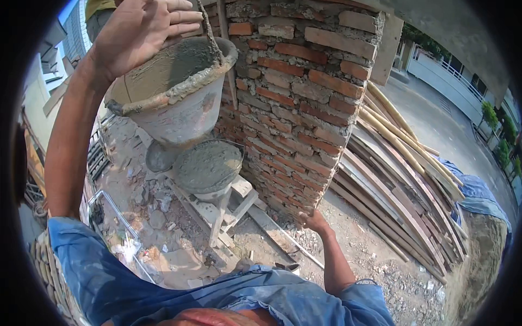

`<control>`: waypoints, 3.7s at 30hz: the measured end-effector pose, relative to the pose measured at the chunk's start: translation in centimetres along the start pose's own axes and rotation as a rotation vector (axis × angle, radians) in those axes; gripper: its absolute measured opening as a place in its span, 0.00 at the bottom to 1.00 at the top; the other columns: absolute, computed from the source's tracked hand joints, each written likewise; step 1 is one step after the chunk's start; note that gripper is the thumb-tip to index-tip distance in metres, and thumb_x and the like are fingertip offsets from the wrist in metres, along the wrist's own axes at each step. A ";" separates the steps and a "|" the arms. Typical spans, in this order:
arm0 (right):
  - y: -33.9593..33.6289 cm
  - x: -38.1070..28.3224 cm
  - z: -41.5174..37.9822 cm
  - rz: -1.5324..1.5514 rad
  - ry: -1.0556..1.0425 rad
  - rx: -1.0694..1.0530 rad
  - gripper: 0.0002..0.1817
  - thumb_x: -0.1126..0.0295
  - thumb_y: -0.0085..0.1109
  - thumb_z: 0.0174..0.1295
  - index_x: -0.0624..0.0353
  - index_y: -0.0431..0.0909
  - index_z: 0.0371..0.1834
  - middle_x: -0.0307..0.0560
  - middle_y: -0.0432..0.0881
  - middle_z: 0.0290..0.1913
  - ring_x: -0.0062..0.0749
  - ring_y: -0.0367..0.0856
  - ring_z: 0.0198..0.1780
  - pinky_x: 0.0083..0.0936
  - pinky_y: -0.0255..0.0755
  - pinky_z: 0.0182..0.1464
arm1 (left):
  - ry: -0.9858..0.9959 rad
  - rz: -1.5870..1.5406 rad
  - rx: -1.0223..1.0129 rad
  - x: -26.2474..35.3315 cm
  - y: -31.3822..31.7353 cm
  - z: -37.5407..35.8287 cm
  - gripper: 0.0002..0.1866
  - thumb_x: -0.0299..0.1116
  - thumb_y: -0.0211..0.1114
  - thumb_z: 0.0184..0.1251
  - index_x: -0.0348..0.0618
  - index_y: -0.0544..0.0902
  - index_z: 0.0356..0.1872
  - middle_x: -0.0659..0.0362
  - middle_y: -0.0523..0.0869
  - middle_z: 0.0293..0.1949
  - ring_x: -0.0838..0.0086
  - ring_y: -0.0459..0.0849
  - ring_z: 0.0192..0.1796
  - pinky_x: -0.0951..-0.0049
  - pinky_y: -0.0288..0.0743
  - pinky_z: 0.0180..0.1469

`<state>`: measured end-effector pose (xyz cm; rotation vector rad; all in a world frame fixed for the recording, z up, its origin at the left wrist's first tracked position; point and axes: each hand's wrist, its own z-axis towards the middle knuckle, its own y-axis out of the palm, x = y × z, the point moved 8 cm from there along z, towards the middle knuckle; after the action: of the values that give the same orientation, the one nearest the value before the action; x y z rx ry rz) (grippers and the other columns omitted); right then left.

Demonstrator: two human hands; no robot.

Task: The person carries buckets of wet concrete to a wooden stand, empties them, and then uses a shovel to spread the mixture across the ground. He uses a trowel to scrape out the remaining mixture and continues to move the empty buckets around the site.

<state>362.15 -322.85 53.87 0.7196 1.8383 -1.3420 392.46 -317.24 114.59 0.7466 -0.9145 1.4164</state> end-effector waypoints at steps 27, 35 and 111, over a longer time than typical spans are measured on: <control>4.6 2.7 -12.4 0.238 -0.044 -0.402 0.32 0.58 0.58 0.56 0.67 0.65 0.59 0.57 0.76 0.52 0.44 0.77 0.51 0.31 0.69 0.53 | -0.703 -0.161 0.735 -21.5 2.7 -47.5 0.14 0.40 0.49 0.68 0.42 0.73 0.29 0.70 0.62 0.14 0.86 0.57 0.15 0.84 0.53 0.18; 8.8 -23.6 5.3 0.410 0.081 -0.352 0.26 0.52 0.40 0.65 0.55 0.62 0.62 0.51 0.76 0.49 0.38 0.81 0.40 0.46 0.68 0.47 | -0.994 0.286 0.889 -28.6 2.3 -70.0 0.17 0.38 0.57 0.63 0.50 0.66 0.15 0.71 0.63 0.12 0.87 0.58 0.14 0.82 0.48 0.17; 10.0 -42.3 8.0 0.878 -0.095 -0.369 0.16 0.56 0.43 0.66 0.48 0.59 0.23 0.28 0.54 0.17 0.19 0.51 0.17 0.25 0.51 0.22 | -1.142 -0.269 1.881 -34.0 6.6 -97.7 0.15 0.42 0.57 0.59 0.48 0.67 0.17 0.66 0.62 0.07 0.79 0.60 0.06 0.79 0.56 0.08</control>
<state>396.10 -328.16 81.73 1.0574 1.3580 -0.4439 396.05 -248.04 37.48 3.0973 0.1496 1.1971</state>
